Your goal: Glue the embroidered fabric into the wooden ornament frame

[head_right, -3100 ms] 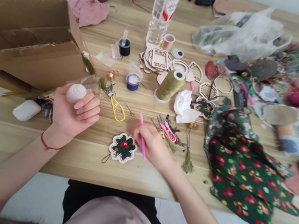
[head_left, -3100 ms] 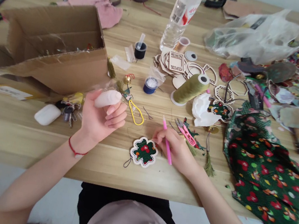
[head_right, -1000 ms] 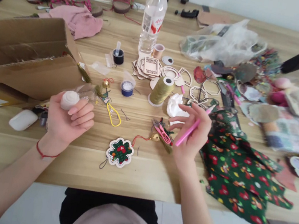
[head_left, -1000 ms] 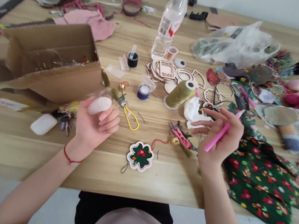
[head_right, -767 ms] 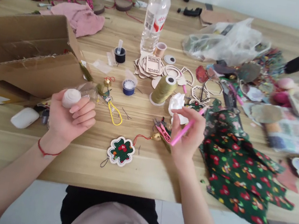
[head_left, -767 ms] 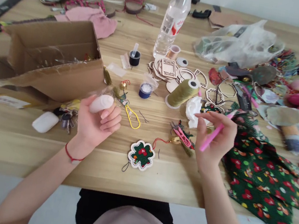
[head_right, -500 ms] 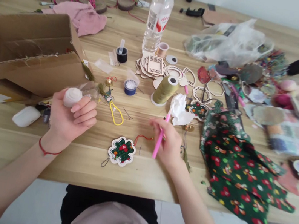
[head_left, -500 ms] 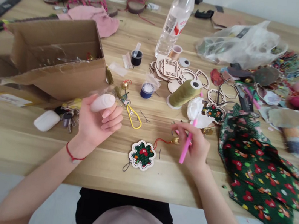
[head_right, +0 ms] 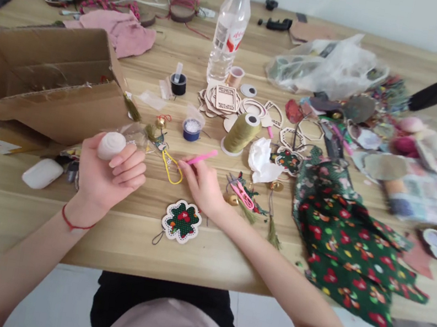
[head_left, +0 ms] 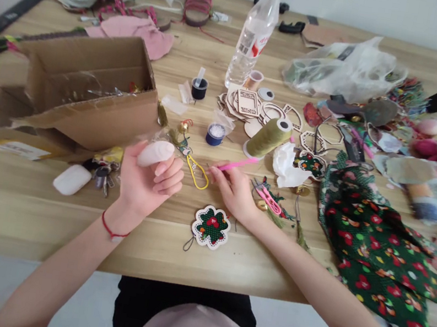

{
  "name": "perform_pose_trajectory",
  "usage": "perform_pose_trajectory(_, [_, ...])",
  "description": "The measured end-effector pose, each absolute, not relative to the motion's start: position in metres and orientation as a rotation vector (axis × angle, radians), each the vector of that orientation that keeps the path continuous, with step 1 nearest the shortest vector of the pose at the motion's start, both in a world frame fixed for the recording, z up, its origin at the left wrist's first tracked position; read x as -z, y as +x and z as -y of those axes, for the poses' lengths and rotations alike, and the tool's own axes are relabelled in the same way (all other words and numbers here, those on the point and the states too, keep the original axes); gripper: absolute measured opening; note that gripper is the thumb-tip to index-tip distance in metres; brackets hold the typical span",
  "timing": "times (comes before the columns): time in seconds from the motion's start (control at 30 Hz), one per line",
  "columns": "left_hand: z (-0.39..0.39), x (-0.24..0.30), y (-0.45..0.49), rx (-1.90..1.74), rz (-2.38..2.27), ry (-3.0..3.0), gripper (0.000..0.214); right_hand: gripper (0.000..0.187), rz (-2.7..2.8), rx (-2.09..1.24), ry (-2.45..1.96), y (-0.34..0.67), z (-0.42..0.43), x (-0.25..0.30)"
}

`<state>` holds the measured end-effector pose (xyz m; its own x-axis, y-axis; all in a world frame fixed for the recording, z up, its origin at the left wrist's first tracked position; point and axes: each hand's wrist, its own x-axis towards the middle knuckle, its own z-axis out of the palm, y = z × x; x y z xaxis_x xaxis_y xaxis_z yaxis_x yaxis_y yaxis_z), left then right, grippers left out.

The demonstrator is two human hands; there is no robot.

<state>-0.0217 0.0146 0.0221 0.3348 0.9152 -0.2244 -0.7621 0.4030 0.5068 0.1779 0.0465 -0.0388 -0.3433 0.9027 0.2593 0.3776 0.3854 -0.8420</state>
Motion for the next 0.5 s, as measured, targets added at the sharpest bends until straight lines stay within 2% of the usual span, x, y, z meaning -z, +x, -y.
perform_pose_trajectory(0.5, [-0.014, -0.023, -0.023, -1.135, -0.492, 0.32, 0.064, 0.034, 2.08, -0.846, -1.063, 0.155, -0.065, 0.062])
